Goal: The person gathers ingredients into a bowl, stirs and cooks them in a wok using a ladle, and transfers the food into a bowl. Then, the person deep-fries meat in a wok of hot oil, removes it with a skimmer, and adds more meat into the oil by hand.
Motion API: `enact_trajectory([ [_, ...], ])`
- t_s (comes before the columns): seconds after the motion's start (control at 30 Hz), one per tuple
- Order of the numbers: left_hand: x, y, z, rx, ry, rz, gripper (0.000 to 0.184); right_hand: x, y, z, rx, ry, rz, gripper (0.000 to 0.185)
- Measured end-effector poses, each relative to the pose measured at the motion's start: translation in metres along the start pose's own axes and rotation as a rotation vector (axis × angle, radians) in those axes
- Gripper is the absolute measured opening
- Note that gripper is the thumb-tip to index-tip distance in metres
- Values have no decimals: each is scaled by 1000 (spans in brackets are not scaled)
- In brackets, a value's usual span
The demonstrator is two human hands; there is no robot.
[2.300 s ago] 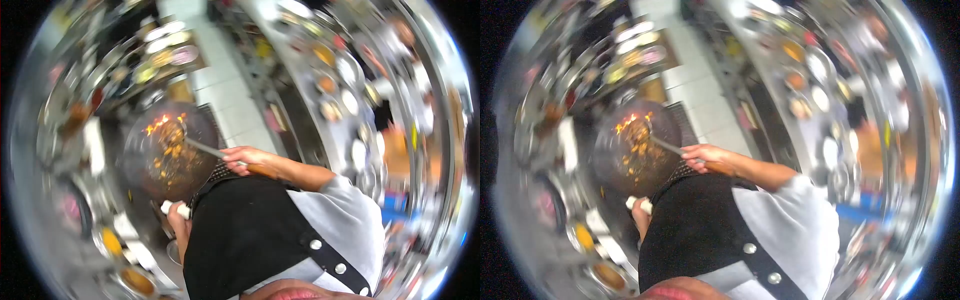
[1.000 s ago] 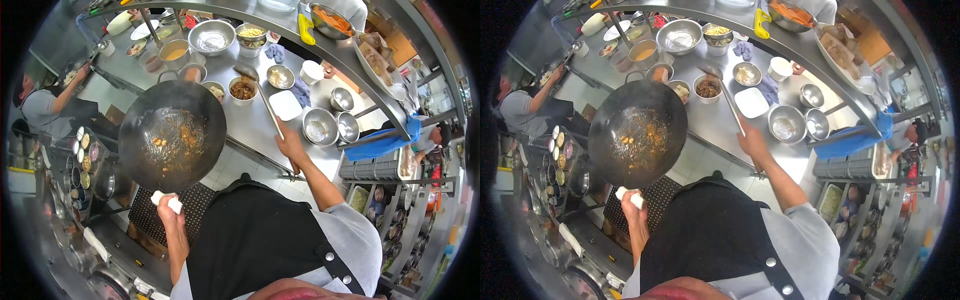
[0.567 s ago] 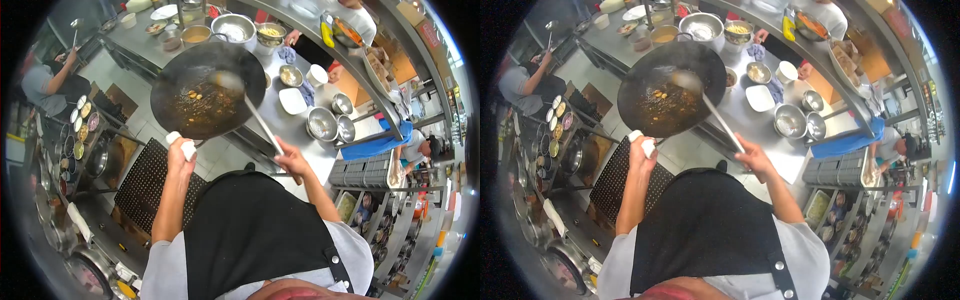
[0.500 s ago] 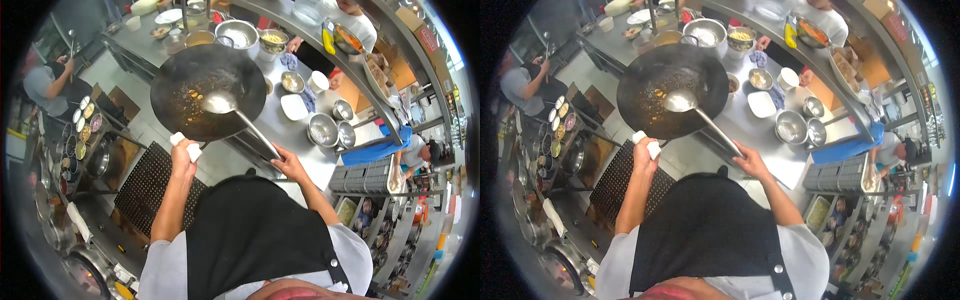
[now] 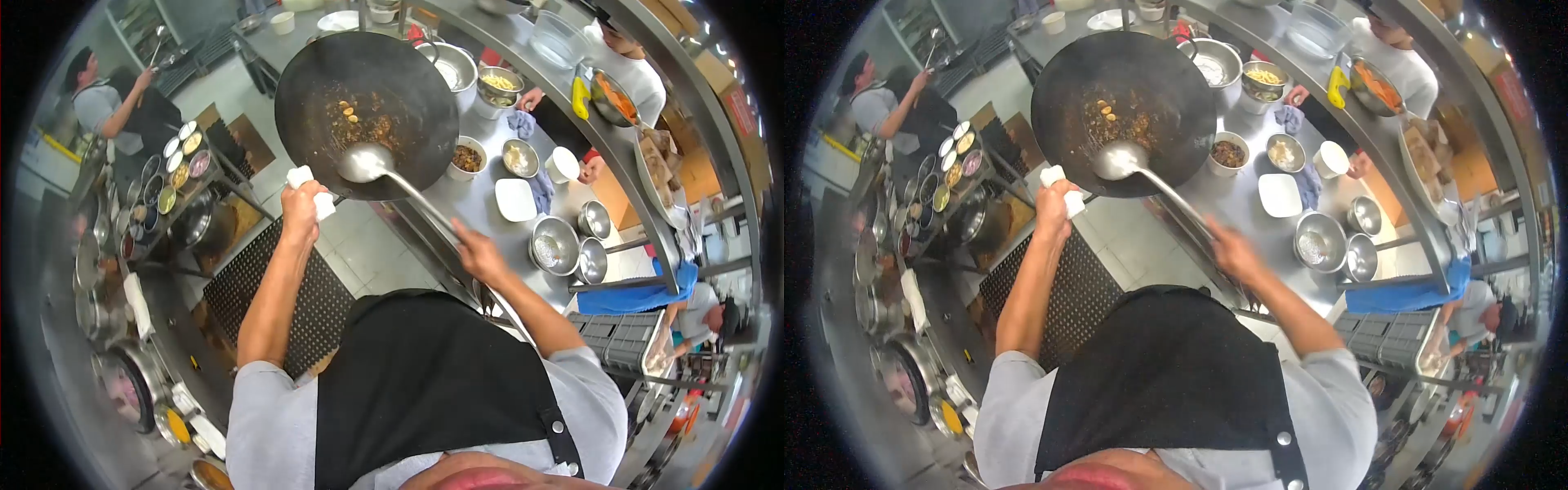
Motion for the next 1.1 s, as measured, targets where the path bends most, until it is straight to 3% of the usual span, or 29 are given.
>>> enact_trajectory([
  [0.1, 8, -10, 0, 5, 73, 15, 5, -27, 35, 58, 192, -177, -86, 63],
  [0.13, 10, -15, -6, 17, 97, -6, 2, -64, 16, 79, 223, -112, -23, 61],
  [0.17, 12, -21, -12, 14, 122, -25, 4, -102, 3, 92, 50, -18, 50, 61],
  [0.2, 15, -23, -24, 13, 108, -32, 4, -140, 23, 78, -11, 116, 241, 62],
  [0.23, 18, -25, -33, 10, 129, -46, 6, -164, 6, 76, -47, 54, 18, 62],
  [0.27, 22, -26, -40, 4, 153, -56, 7, -169, -17, 71, -64, 129, 10, 63],
  [0.3, 25, -28, -46, 4, 151, -59, 7, -166, -19, 50, -85, 186, -4, 63],
  [0.33, 25, -29, -52, 2, 145, -92, 8, -154, 7, 18, -91, 261, 147, 66],
  [0.37, 23, -29, -58, 5, 144, -131, 9, -119, -2, 28, -129, 109, 52, 68],
  [0.47, 24, -27, -62, 51, 151, -174, 8, -4, 57, 31, 59, 11, 120, 70],
  [0.53, 21, -30, -56, 81, 166, -145, 6, 18, 81, 57, 73, -29, 98, 68],
  [0.6, 20, -34, -52, 76, 175, -81, 11, -12, 85, 107, 253, -215, -30, 65],
  [0.67, 22, -39, -62, 70, 169, -13, 16, -87, 43, 137, 111, -156, -42, 60],
  [0.7, 25, -39, -69, 86, 188, -22, 16, -127, 53, 123, 46, 132, 220, 65],
  [0.8, 27, -42, -85, 61, 205, -63, 15, -182, 30, 81, -1, 107, 9, 67],
  [0.93, 7, -27, -85, 17, 216, -126, 14, -81, 51, 27, 31, -6, 1, 71],
  [1.03, -3, -15, -66, 50, 172, -75, 12, 14, 91, 48, 12, -50, 1, 70],
  [1.1, -9, -19, -55, 46, 176, -41, 11, -3, 98, 93, 298, -148, -71, 69],
])
Point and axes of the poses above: each hand's wrist, its own x-axis away from the middle knuckle, its own z-axis out of the back of the hand, y = z × x, the point moved 3 cm from there along -x, towards the middle knuckle, and after that the axes turned 9 degrees about z, right-handed, at the moved point
